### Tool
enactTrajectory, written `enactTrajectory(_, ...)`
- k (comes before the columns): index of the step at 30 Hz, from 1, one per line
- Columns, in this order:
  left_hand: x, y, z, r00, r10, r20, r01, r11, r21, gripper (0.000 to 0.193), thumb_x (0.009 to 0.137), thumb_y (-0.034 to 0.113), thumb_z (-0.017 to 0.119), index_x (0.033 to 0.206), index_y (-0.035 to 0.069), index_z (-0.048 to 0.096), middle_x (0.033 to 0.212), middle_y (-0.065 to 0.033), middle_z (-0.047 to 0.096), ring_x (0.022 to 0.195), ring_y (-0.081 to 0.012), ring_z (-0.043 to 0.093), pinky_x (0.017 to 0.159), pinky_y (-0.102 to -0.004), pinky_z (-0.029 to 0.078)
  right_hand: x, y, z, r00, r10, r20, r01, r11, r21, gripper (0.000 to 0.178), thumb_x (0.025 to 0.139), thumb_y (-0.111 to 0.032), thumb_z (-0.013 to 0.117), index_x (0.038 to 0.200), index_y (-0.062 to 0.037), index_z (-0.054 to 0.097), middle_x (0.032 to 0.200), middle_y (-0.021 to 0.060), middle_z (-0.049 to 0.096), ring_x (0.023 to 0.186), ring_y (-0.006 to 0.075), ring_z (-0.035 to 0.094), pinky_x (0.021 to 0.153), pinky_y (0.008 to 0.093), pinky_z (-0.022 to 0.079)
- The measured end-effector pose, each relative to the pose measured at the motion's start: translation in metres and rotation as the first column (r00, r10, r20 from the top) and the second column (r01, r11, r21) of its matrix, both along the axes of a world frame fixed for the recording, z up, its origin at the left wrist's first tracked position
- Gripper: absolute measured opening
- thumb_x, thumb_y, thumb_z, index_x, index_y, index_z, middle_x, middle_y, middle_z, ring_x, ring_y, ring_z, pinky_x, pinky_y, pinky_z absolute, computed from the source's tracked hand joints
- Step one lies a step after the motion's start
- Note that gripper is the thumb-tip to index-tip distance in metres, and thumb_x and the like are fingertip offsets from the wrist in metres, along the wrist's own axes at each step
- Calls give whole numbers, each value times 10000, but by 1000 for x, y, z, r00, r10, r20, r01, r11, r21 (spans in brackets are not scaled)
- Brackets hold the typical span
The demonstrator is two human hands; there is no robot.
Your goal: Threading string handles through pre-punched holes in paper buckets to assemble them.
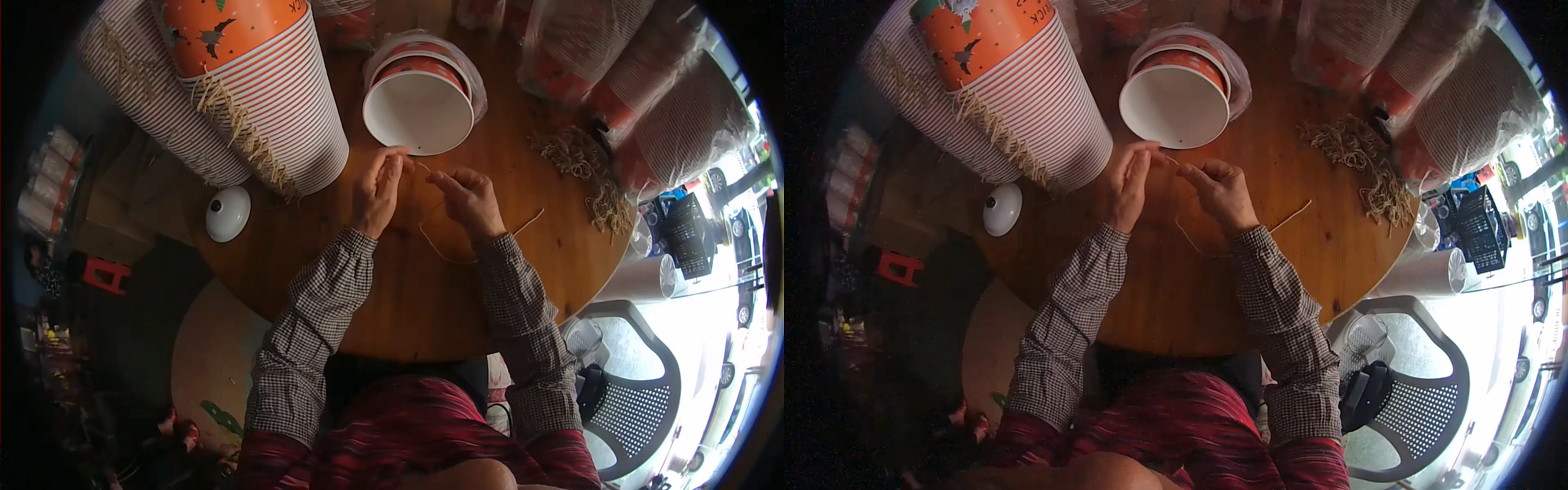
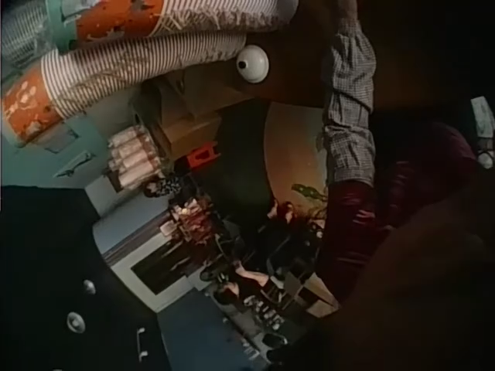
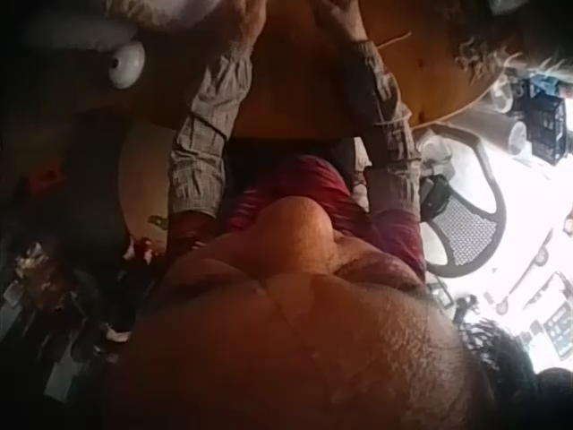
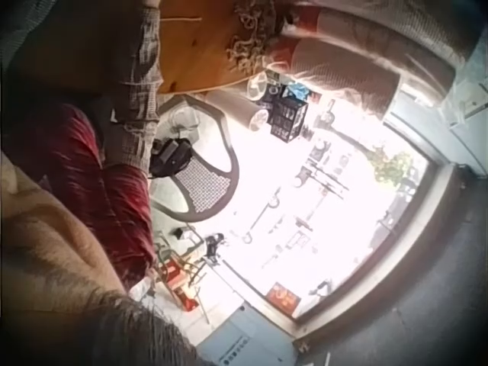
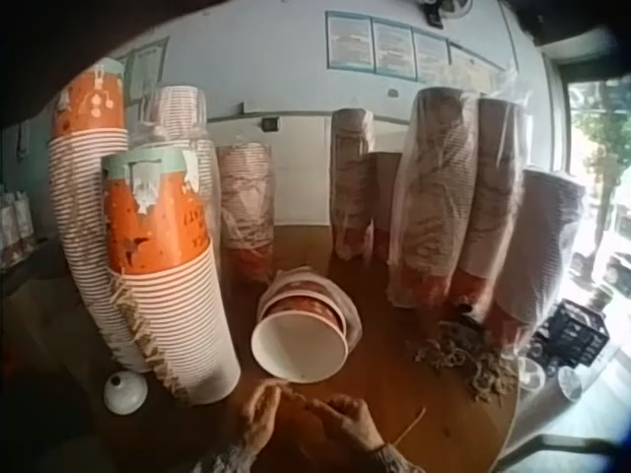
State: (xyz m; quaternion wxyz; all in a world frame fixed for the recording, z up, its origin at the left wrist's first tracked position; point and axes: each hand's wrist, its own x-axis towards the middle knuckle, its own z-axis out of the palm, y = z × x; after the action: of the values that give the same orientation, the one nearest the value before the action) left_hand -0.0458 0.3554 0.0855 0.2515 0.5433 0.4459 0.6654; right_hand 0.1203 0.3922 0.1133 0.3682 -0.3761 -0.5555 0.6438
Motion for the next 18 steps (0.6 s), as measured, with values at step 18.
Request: enactTrajectory(18,4,-8,-2,951,47,-304,-81,992,-100,289,971,286,507,852,28,555,680,-77,558,607,-188,554,549,-310,427,-1,1,-12,984,34,173,-75,968,240,218,883,-235,651,913,-28,711,634,-47,560,504,15,405,442,193,321)
